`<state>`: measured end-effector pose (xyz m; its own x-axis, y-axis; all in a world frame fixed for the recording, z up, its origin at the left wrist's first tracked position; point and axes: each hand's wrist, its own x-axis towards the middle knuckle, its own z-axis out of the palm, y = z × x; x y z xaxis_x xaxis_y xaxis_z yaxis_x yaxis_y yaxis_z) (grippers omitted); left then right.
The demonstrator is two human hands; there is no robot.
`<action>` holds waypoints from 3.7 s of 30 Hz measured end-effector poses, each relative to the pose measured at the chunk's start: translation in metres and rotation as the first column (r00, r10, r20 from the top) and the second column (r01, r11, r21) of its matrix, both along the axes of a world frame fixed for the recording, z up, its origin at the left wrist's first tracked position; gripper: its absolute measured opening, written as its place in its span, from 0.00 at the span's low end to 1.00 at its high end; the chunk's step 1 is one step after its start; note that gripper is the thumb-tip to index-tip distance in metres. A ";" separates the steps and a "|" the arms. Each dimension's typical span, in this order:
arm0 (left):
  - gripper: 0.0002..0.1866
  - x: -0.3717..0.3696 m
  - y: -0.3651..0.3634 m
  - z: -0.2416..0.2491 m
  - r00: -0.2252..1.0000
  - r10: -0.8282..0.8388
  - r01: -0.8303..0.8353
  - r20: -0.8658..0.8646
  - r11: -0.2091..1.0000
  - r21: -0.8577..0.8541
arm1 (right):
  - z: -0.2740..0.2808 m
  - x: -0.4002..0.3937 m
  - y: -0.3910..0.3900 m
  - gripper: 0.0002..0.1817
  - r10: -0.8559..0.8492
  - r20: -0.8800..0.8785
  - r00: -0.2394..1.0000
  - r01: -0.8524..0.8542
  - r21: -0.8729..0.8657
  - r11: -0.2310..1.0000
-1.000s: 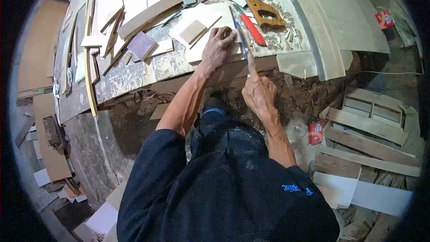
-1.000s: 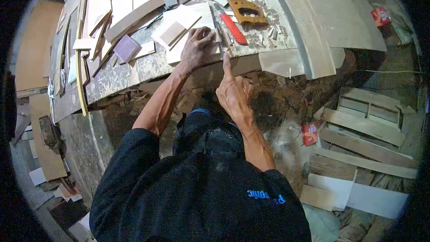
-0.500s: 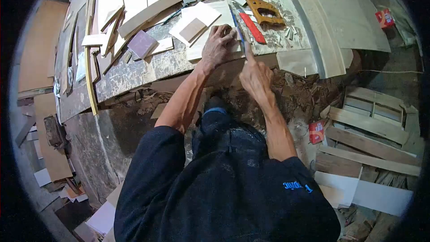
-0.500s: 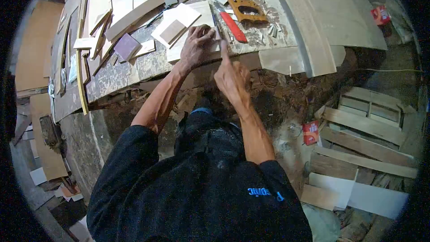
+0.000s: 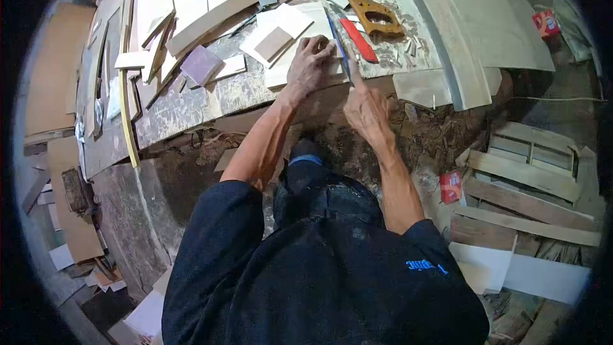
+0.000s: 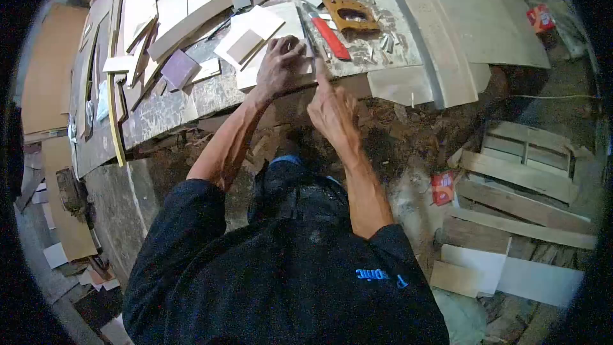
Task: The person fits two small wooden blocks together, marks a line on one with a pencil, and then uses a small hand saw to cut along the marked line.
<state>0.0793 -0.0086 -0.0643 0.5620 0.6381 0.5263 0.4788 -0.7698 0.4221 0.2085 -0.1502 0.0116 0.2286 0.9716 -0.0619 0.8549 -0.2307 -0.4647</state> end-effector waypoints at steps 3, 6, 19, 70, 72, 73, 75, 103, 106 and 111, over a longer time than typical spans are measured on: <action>0.27 0.002 0.003 -0.009 1.000 0.012 -0.012 0.021 1.000 0.018 | 0.011 -0.008 -0.038 0.37 -0.036 0.107 0.994 0.042 -0.059 0.997; 0.27 -0.001 0.003 -0.007 0.999 -0.007 0.006 0.033 0.999 0.037 | 0.012 -0.008 -0.009 0.38 -0.038 0.060 0.997 0.043 -0.083 0.996; 0.21 -0.001 -0.001 0.001 0.999 0.004 -0.004 0.046 1.000 0.007 | -0.006 -0.003 0.015 0.42 0.007 0.061 0.998 -0.007 -0.013 1.000; 0.27 0.004 0.007 -0.008 1.000 0.008 -0.008 0.003 0.999 0.044 | 0.010 -0.009 -0.034 0.39 -0.034 0.083 0.996 0.040 -0.074 0.996; 0.28 0.000 0.004 -0.007 1.000 -0.011 0.011 -0.006 0.999 0.036 | 0.005 -0.008 -0.022 0.39 -0.031 0.057 0.998 0.034 -0.048 0.998; 0.28 0.000 0.004 -0.007 1.000 -0.008 0.008 -0.007 0.999 0.036 | 0.001 -0.004 -0.010 0.39 -0.033 0.046 0.998 0.034 -0.029 0.999; 0.27 0.001 0.003 -0.006 1.000 -0.004 0.005 -0.009 0.999 0.037 | -0.012 -0.001 0.004 0.39 -0.019 0.085 0.996 0.019 0.004 1.000; 0.24 -0.001 0.003 -0.007 0.999 -0.014 0.013 0.045 1.000 0.010 | 0.017 -0.014 -0.036 0.39 -0.047 0.122 0.991 0.061 -0.117 0.991; 0.24 0.003 0.003 -0.003 0.996 -0.032 0.025 0.082 0.996 0.080 | -0.002 -0.008 -0.009 0.38 -0.033 0.102 0.994 0.037 -0.035 0.999; 0.22 0.001 -0.004 0.009 0.999 -0.031 0.030 0.041 0.999 0.025 | 0.004 -0.008 -0.005 0.38 -0.032 0.013 0.999 0.032 -0.054 0.998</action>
